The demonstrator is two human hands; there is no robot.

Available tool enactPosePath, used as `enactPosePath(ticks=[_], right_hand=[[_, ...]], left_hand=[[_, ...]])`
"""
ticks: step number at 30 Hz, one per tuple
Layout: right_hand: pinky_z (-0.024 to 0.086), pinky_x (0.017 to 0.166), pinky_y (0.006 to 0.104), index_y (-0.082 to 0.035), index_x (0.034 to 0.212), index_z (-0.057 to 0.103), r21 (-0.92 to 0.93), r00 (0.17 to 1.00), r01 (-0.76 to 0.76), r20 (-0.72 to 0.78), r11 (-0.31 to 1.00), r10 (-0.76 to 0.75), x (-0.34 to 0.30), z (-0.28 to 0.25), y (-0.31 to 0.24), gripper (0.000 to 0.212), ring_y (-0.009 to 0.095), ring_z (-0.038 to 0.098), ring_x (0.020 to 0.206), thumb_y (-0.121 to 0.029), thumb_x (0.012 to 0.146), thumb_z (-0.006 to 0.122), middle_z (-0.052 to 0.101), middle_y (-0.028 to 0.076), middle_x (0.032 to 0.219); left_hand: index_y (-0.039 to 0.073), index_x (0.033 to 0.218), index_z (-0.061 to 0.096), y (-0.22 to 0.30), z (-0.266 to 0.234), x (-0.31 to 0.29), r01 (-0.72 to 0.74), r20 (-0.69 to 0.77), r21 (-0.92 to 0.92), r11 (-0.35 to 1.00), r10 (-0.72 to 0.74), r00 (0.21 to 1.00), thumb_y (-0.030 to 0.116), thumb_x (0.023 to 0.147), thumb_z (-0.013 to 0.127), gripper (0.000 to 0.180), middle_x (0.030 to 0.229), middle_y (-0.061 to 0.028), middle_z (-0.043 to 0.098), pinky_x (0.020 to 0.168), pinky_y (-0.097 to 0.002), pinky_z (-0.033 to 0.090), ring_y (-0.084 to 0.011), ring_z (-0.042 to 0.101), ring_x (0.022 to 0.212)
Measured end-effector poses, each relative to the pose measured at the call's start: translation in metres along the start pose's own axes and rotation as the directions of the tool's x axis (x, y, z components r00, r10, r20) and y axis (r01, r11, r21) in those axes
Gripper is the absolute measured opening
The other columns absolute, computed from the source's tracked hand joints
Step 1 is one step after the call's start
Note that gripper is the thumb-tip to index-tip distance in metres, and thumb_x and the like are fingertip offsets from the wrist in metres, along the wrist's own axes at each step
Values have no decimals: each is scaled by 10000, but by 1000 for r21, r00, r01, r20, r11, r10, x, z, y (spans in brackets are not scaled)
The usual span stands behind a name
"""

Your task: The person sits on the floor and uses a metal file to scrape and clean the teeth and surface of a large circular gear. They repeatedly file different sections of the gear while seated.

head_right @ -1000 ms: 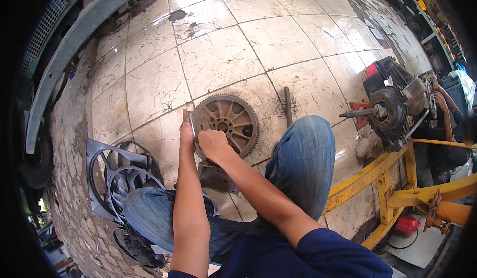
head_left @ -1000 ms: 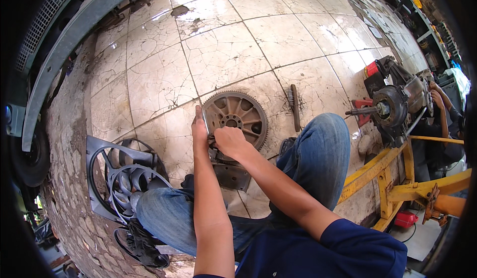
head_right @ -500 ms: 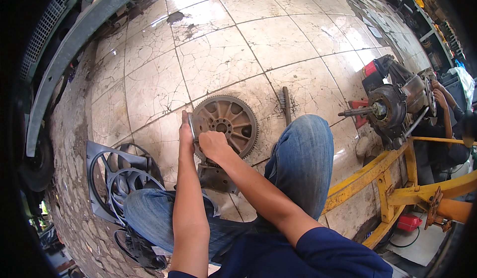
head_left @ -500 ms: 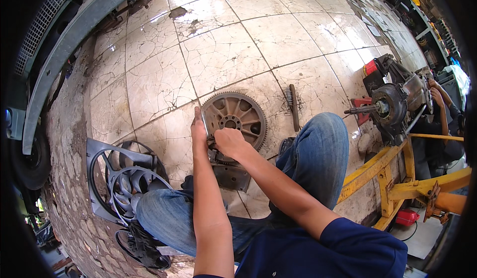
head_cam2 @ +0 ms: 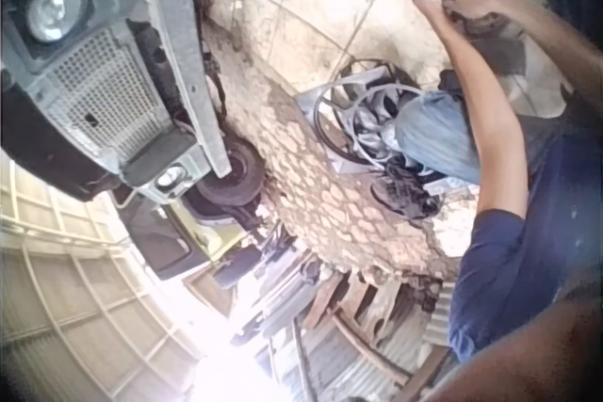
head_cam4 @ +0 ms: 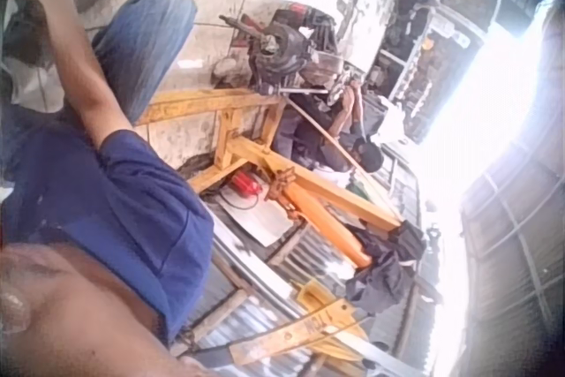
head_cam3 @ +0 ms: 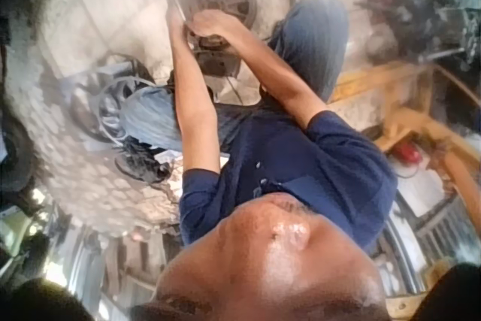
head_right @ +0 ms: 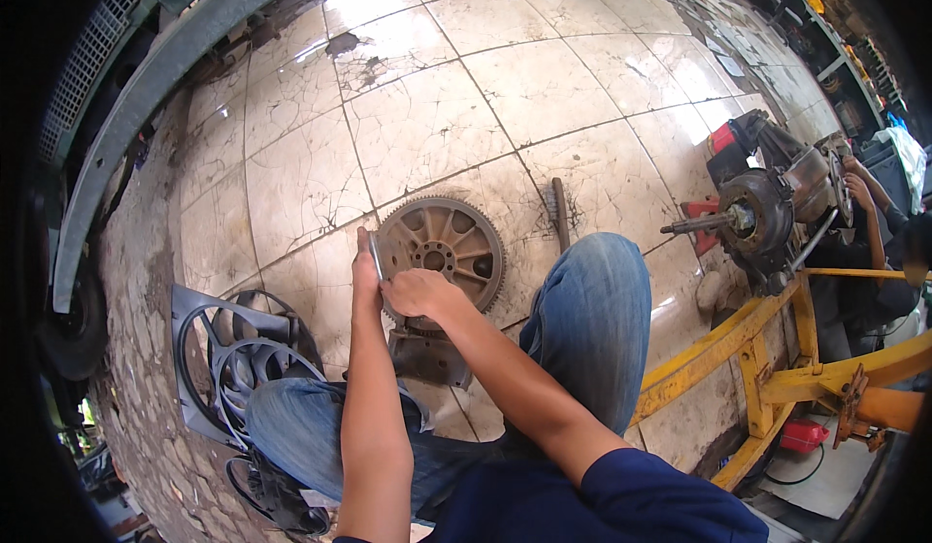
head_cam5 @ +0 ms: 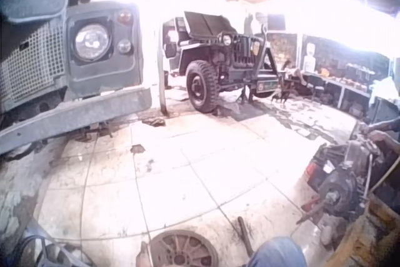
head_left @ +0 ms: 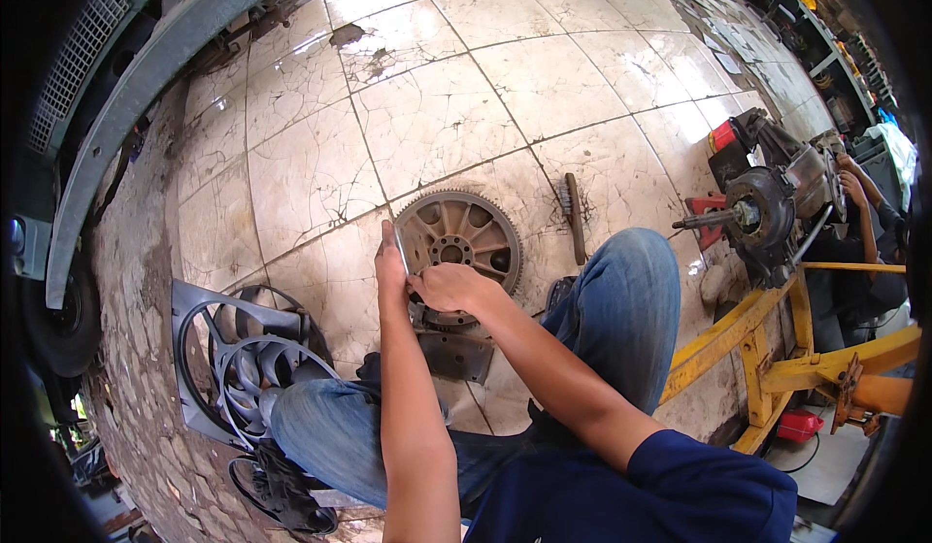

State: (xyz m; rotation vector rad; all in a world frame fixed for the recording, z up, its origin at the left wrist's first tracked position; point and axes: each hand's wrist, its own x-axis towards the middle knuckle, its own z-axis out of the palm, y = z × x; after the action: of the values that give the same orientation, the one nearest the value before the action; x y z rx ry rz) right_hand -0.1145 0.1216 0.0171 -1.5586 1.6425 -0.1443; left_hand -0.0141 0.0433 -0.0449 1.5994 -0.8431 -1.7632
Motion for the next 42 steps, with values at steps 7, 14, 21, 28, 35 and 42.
enactPosePath(ticks=[7,14,21,28,35,42], right_hand=[[451,848,454,61,900,642,52,999,-31,28,998,29,3,-4,4,496,401,590,941,-338,934,348,621,257,968],[472,763,474,38,870,635,22,966,-28,-256,999,33,13,6,22,408,409,606,823,-311,912,428,626,253,841],[471,751,481,-3,908,638,175,893,-66,-428,982,136,14,5,24,389,417,604,810,-334,909,434,620,264,818],[475,790,463,17,1231,442,129,993,32,-120,991,-16,-5,-7,-2,539,406,608,880,-350,848,539,633,252,889],[465,787,472,19,1375,240,-110,996,-1,-90,994,-9,0,3,-8,754,370,617,892,-232,782,632,640,226,921],[437,802,504,43,1398,174,-183,990,-1,-140,983,-25,0,21,-1,818,360,623,845,-170,767,648,644,213,879]], left_hand=[[-59,1203,525,0,0,-2,-8,14,3,1000,8,1000,568,883,448,708,1104,-156,605,834,-325,452,-246,579,977],[-65,1240,490,-4,3,5,-9,-8,4,1000,9,1000,582,875,448,744,1202,-163,556,915,-327,403,-252,532,1073],[-66,1274,456,-17,-4,19,-82,-39,124,989,87,995,612,867,424,791,1242,-198,521,946,-337,379,-289,502,1109],[-58,1255,481,-10,-6,15,-15,6,35,999,15,1000,613,865,433,777,1155,-184,571,887,-350,419,-282,543,1030],[38,1027,610,-22,-8,27,-68,-51,67,995,71,996,676,833,422,693,866,-40,602,662,-304,453,-157,562,750],[49,972,622,-22,-6,12,-63,-41,72,995,66,997,714,799,436,712,765,-31,575,631,-303,441,-160,541,682]])
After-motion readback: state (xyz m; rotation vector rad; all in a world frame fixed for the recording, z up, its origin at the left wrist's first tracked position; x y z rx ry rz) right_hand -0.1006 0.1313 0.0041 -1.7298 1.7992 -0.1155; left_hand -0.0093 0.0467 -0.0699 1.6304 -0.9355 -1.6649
